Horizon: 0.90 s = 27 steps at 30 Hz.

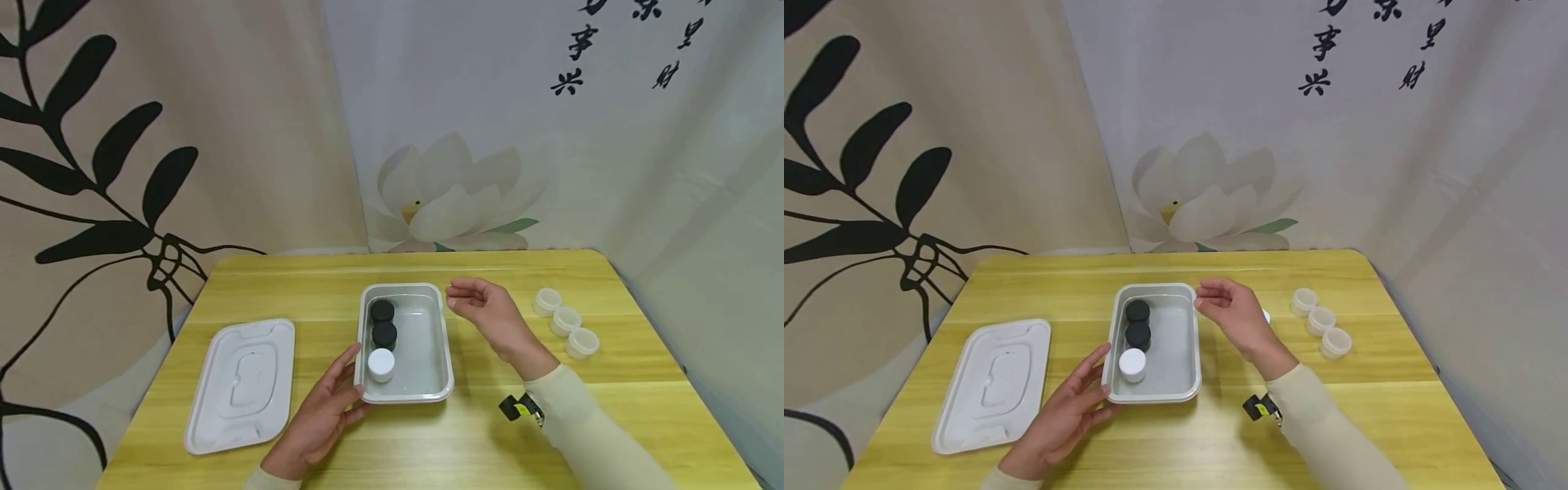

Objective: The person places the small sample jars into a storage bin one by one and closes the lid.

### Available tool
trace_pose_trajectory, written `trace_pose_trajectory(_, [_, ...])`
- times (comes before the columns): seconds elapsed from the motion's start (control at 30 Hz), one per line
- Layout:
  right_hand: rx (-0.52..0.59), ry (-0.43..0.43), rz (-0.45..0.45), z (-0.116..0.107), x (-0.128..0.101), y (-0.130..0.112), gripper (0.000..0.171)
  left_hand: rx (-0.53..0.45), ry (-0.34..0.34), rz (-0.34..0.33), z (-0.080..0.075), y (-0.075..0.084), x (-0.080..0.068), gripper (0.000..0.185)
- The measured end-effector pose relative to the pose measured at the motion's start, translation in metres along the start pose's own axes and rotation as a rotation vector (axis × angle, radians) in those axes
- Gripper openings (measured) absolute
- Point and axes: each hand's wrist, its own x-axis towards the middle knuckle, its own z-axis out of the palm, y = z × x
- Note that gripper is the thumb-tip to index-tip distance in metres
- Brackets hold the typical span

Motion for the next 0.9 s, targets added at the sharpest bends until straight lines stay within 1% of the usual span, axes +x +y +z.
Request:
trace_pose_trajectory(0.1, [0.034, 0.030, 0.011, -0.017, 0.000, 0.007, 0.051, -0.001, -0.010, 0.002, -0.001, 0.000, 0.001, 0.077])
trace_pose_trajectory(0.23, [0.043, 0.069, 0.012, -0.039, -0.001, 0.016, 0.053, -0.005, -0.016, -0.001, -0.002, -0.001, 0.001, 0.079])
trace_pose_trajectory(0.4, [0.028, 0.122, 0.027, -0.062, -0.004, 0.028, 0.057, -0.004, -0.016, -0.001, -0.003, -0.001, 0.001, 0.079])
trace_pose_trajectory(0.5, [0.010, 0.172, 0.051, -0.073, -0.006, 0.037, 0.059, -0.003, -0.017, -0.003, -0.002, 0.000, 0.002, 0.080])
trace_pose_trajectory(0.67, [-0.030, 0.234, 0.093, -0.082, -0.005, 0.055, 0.057, -0.003, -0.018, -0.005, -0.003, 0.001, 0.001, 0.081])
trace_pose_trajectory(0.8, [-0.046, 0.258, 0.116, -0.084, -0.003, 0.066, 0.057, -0.008, -0.020, -0.010, -0.004, 0.001, 0.003, 0.081])
trace_pose_trajectory(0.9, [-0.062, 0.269, 0.133, -0.084, -0.002, 0.075, 0.060, -0.011, -0.019, -0.016, -0.004, 0.001, 0.003, 0.080])
